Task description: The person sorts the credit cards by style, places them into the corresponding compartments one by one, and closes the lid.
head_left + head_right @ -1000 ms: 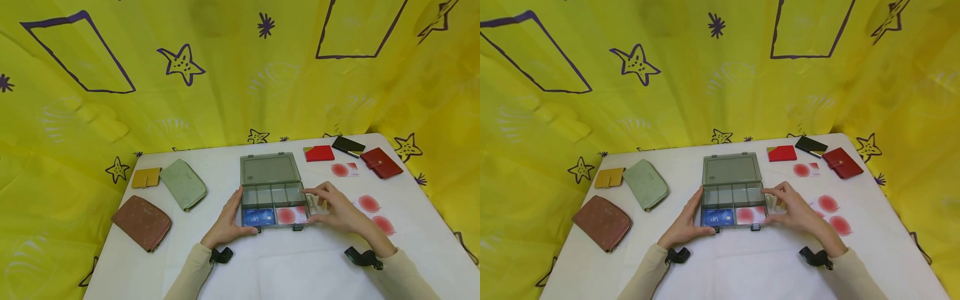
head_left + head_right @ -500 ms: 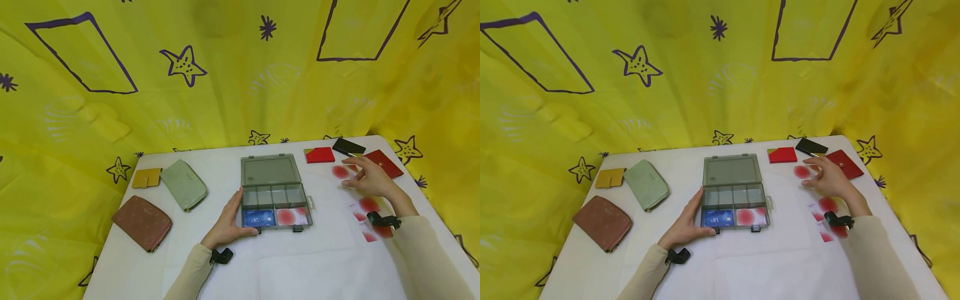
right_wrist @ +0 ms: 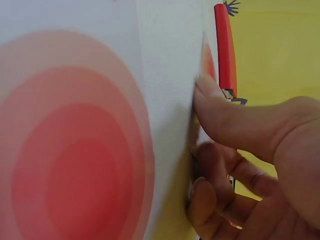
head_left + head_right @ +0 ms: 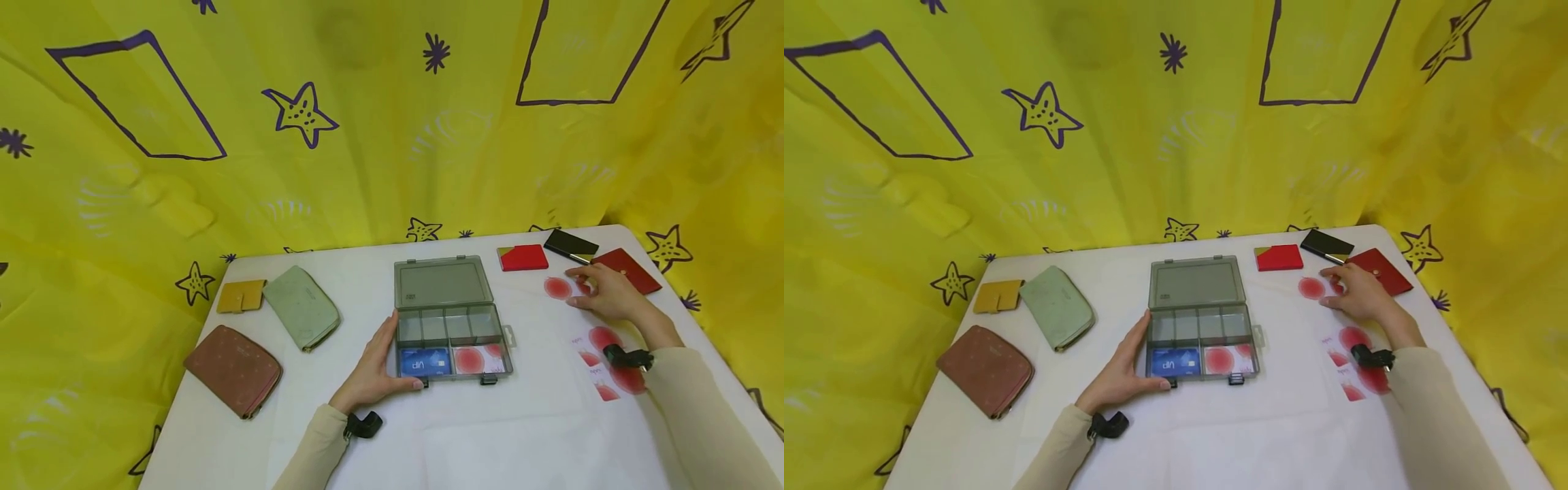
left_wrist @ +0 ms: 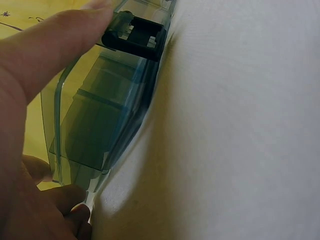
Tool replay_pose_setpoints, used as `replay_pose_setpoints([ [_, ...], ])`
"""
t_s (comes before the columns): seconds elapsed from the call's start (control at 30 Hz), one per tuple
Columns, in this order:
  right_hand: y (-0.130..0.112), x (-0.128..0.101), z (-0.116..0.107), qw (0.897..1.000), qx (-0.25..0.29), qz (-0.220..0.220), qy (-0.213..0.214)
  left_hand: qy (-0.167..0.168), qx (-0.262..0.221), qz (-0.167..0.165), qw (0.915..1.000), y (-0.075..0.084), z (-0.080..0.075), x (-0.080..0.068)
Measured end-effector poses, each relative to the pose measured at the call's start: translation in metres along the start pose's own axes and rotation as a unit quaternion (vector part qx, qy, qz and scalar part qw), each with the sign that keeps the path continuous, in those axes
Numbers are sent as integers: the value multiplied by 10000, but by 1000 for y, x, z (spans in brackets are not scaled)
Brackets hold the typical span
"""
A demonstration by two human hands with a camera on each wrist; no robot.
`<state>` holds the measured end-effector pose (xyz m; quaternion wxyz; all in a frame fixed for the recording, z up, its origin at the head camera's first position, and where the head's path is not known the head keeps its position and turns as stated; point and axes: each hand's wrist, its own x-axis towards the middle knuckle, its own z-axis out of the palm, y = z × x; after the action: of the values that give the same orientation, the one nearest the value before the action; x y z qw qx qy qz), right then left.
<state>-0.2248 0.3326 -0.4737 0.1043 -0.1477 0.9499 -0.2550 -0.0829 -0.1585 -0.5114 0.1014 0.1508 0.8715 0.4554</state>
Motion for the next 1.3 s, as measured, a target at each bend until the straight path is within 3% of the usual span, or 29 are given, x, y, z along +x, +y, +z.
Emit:
replay_pose_setpoints([
  [0.27,-10,-10,3,9972,345,517,-417,37,13,18,10000,0,0,-1],
  [0.67,-11,-24,11,9980,294,537,-162,33,75,2,10000,-2,1,1],
  [0.87,-25,-36,19,9964,699,109,463,11,90,-9,10000,-2,1,-1],
  [1.07,-49,-44,22,9802,1475,-308,1282,29,89,23,10000,-2,0,0],
  [1.13,-59,-46,22,9762,1767,-332,1210,39,89,27,9999,-2,0,0],
  [1.3,-85,-52,29,9692,2366,-573,383,8,99,0,10000,-2,-1,0],
])
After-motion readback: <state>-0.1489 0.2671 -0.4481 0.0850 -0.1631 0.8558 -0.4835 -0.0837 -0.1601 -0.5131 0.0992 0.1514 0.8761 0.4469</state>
